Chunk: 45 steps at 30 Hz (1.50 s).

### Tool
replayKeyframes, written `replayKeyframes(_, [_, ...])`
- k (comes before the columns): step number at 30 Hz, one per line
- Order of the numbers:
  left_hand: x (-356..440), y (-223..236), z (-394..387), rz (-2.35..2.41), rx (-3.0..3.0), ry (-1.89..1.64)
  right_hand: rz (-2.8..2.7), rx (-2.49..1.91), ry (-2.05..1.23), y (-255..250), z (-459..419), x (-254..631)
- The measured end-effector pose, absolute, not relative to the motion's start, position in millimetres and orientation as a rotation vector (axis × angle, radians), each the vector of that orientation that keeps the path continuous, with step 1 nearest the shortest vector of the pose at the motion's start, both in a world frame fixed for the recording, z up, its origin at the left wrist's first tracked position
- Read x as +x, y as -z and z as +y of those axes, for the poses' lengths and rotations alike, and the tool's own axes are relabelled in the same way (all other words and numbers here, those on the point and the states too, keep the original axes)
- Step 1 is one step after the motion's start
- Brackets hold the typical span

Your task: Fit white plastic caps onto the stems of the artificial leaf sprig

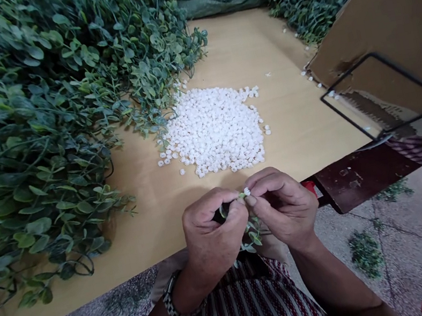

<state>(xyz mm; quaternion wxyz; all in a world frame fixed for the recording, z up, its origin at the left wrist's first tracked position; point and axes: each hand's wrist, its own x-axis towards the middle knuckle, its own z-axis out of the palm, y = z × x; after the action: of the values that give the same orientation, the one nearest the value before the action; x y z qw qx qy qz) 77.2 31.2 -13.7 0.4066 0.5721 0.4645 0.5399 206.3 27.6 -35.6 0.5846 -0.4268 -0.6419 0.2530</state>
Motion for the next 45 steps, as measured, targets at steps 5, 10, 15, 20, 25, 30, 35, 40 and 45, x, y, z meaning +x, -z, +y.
replayKeyframes(5, [75, 17, 30, 1.096, 1.477, -1.385, -1.594, -0.898, -0.624, 35, 32, 215])
replayKeyframes(10, [74, 21, 31, 1.038, 1.527, -1.400, -1.684, -0.843, -0.628, 32, 35, 223])
replayKeyframes(15, [73, 21, 32, 0.974, 1.563, -1.421, -1.666, -0.807, -0.606, 33, 34, 222])
replayKeyframes(20, [72, 21, 31, 0.983, 1.568, -1.397, -1.637, -0.767, -0.601, 35, 35, 223])
replayKeyframes(25, [70, 18, 28, 1.067, 1.497, -1.329, -1.597, -0.817, -0.590, 35, 33, 218])
replayKeyframes(30, [70, 18, 27, 1.137, 1.451, -1.363, -1.467, -0.887, -0.578, 38, 27, 203])
replayKeyframes(35, [69, 19, 27, 1.160, 1.448, -1.402, -1.394, -0.881, -0.570, 41, 24, 192])
replayKeyframes(40, [70, 19, 26, 1.196, 1.411, -1.432, -1.384, -0.926, -0.465, 47, 20, 186])
replayKeyframes(45, [73, 20, 26, 1.212, 1.399, -1.428, -1.408, -0.944, -0.423, 50, 20, 184])
